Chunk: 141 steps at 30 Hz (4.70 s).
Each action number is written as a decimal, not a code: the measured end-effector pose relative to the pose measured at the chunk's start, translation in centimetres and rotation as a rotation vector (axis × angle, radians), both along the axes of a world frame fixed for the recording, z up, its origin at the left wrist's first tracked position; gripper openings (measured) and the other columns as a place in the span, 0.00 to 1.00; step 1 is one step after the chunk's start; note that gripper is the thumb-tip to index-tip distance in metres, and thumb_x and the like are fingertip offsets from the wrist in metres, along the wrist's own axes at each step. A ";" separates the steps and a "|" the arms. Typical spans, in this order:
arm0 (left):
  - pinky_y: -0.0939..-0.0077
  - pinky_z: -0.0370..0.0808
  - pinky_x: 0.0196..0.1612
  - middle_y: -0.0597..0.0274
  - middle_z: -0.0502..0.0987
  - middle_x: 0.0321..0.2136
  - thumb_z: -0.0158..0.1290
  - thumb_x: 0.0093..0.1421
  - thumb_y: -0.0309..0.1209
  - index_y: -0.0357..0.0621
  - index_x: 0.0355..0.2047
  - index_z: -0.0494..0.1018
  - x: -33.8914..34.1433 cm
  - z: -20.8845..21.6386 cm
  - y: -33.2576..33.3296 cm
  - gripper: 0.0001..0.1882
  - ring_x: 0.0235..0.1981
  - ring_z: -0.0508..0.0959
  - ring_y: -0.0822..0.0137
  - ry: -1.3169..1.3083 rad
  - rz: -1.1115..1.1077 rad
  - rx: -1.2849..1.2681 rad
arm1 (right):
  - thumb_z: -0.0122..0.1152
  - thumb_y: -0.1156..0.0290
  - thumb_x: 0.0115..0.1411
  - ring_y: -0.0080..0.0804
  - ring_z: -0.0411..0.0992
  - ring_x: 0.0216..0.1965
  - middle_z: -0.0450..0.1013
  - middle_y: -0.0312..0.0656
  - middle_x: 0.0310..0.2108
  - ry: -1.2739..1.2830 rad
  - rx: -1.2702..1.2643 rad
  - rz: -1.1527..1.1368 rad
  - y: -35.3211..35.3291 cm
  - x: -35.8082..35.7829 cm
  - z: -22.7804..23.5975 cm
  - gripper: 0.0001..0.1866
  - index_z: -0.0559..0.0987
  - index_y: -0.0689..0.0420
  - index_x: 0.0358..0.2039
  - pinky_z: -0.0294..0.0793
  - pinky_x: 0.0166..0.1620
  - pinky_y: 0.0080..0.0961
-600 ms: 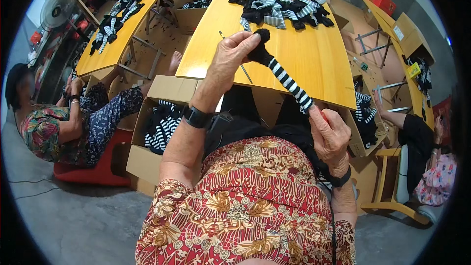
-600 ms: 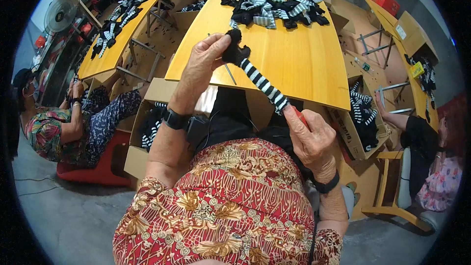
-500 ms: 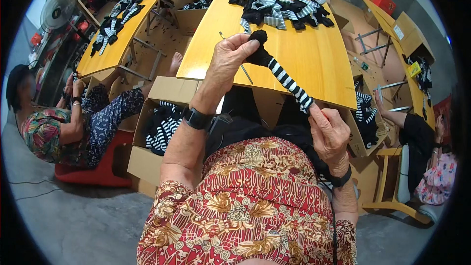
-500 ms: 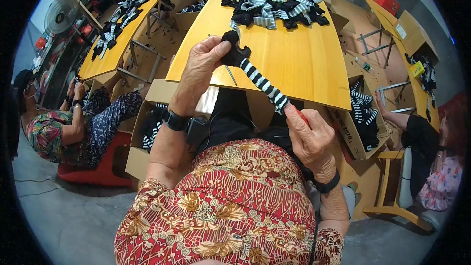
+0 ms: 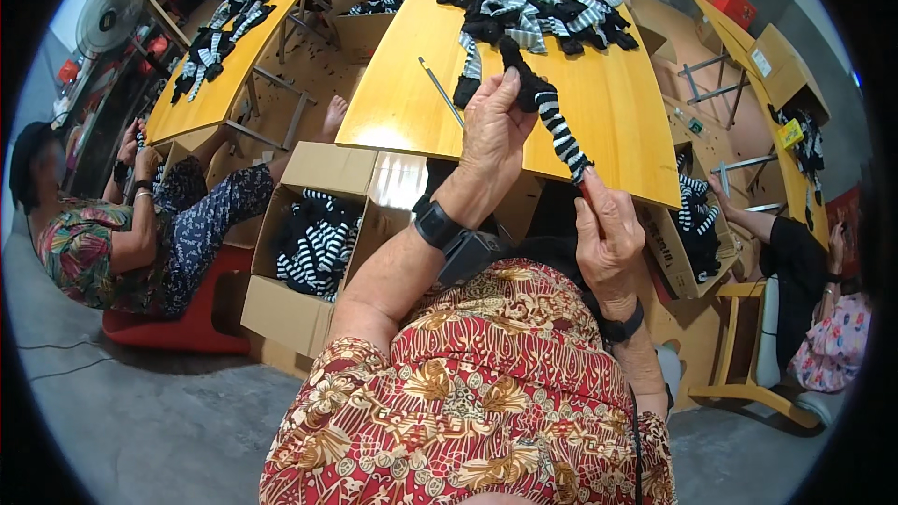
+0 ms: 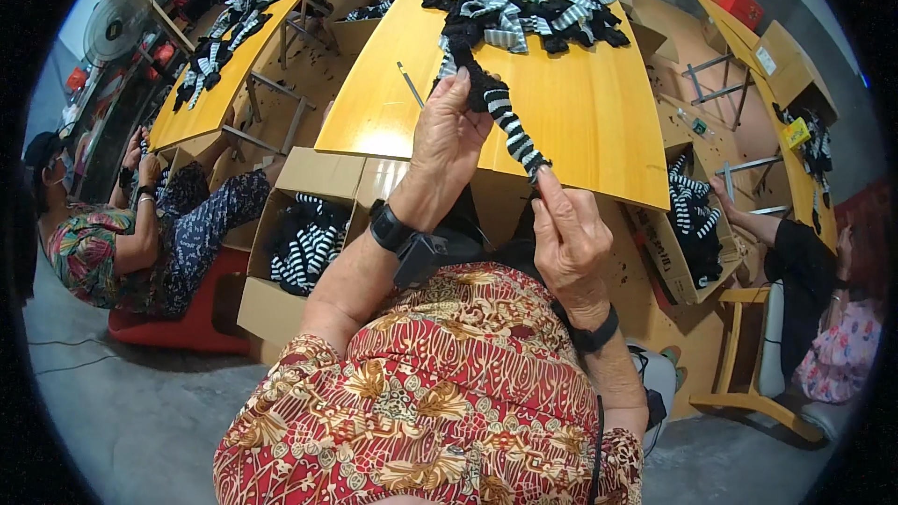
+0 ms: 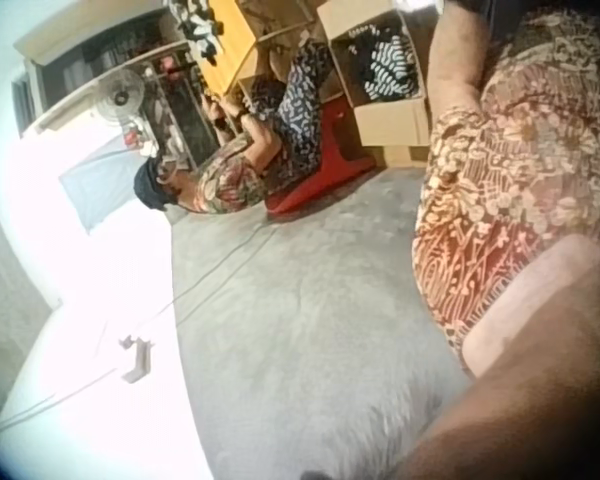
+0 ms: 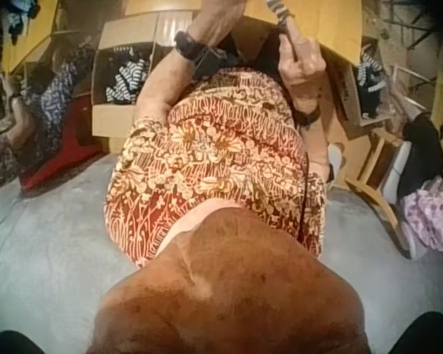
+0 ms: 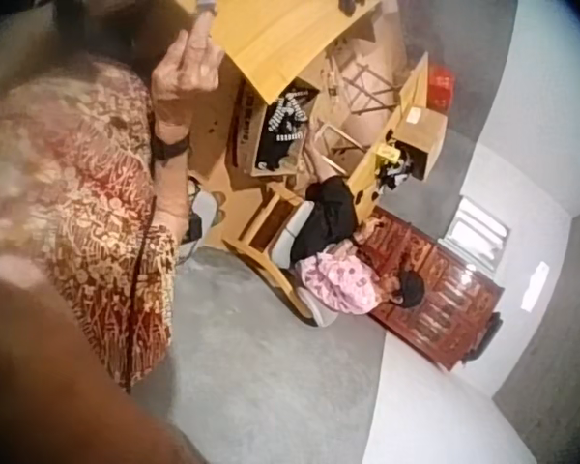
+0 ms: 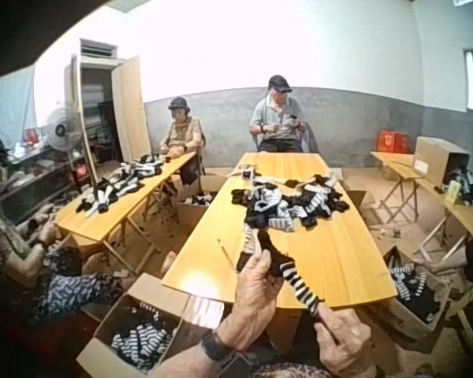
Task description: The person sits at a table and sews the toe of a black and white striped sock using a needle and thread. They repeatedly pull the thread to tighten the stitches and inspect the sock. The person also uses a red-handled tool to manipulate the sock during the process.
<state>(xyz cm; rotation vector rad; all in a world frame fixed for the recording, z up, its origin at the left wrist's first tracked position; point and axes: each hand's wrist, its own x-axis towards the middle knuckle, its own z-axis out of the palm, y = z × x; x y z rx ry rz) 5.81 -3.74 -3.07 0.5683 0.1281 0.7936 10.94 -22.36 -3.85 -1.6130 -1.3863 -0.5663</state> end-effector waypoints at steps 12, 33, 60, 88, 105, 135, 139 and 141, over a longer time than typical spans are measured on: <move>0.83 0.78 0.34 0.62 0.80 0.31 0.51 0.64 0.34 0.40 0.40 0.75 -4.5 0.4 5.4 0.11 0.33 0.80 0.74 0.215 0.141 0.615 | 0.63 0.84 0.49 0.34 0.69 0.25 0.68 0.41 0.27 -0.220 -0.141 0.114 -1.9 1.6 2.8 0.25 0.77 0.57 0.50 0.71 0.28 0.28; 0.85 0.75 0.36 0.71 0.78 0.30 0.52 0.64 0.31 0.45 0.36 0.74 -2.4 -0.2 3.2 0.04 0.31 0.77 0.80 0.114 0.138 0.398 | 0.60 0.84 0.53 0.31 0.70 0.26 0.72 0.43 0.28 0.185 -0.066 0.180 0.5 0.3 1.9 0.21 0.76 0.60 0.49 0.70 0.30 0.24; 0.69 0.73 0.51 0.58 0.73 0.51 0.61 0.47 0.22 0.50 0.42 0.79 -7.8 3.5 5.0 0.20 0.51 0.73 0.62 0.471 0.554 1.788 | 0.55 0.68 0.62 0.15 0.63 0.18 0.72 0.38 0.27 1.269 -0.263 0.604 -3.9 2.7 0.4 0.17 0.72 0.58 0.51 0.59 0.20 0.10; 0.84 0.75 0.40 0.67 0.79 0.33 0.60 0.57 0.29 0.39 0.42 0.76 -9.6 1.5 2.9 0.13 0.35 0.77 0.77 0.394 -0.084 0.951 | 0.53 0.73 0.54 0.16 0.65 0.18 0.70 0.33 0.23 0.987 -0.561 0.545 -7.2 0.9 1.6 0.27 0.70 0.60 0.57 0.65 0.24 0.15; 0.83 0.76 0.36 0.64 0.79 0.32 0.60 0.55 0.25 0.38 0.40 0.75 -8.6 1.2 0.5 0.12 0.30 0.77 0.76 0.338 -0.056 0.642 | 0.57 0.81 0.48 0.24 0.67 0.17 0.73 0.42 0.23 0.322 -0.489 0.425 -6.0 -0.6 1.7 0.34 0.67 0.60 0.59 0.68 0.24 0.23; 0.87 0.66 0.27 0.75 0.72 0.23 0.61 0.55 0.33 0.38 0.33 0.78 -9.0 3.8 0.3 0.11 0.25 0.68 0.84 0.456 -0.156 0.872 | 0.63 0.82 0.46 0.16 0.71 0.27 0.77 0.38 0.30 0.679 -0.423 0.391 -7.2 -0.1 2.0 0.27 0.76 0.62 0.50 0.70 0.33 0.16; 0.86 0.66 0.27 0.76 0.72 0.22 0.60 0.56 0.33 0.37 0.34 0.78 -8.9 4.0 -0.5 0.11 0.25 0.68 0.84 0.413 -0.155 0.861 | 0.62 0.81 0.46 0.17 0.69 0.25 0.77 0.38 0.28 0.674 -0.376 0.379 -6.3 -1.3 1.7 0.27 0.76 0.61 0.50 0.69 0.31 0.16; 0.86 0.66 0.27 0.75 0.73 0.23 0.60 0.56 0.33 0.37 0.34 0.78 -9.1 4.1 -0.5 0.11 0.25 0.68 0.84 0.402 -0.154 0.851 | 0.62 0.81 0.46 0.17 0.69 0.24 0.76 0.38 0.27 0.639 -0.359 0.370 -5.8 -1.7 1.7 0.27 0.76 0.61 0.50 0.69 0.31 0.16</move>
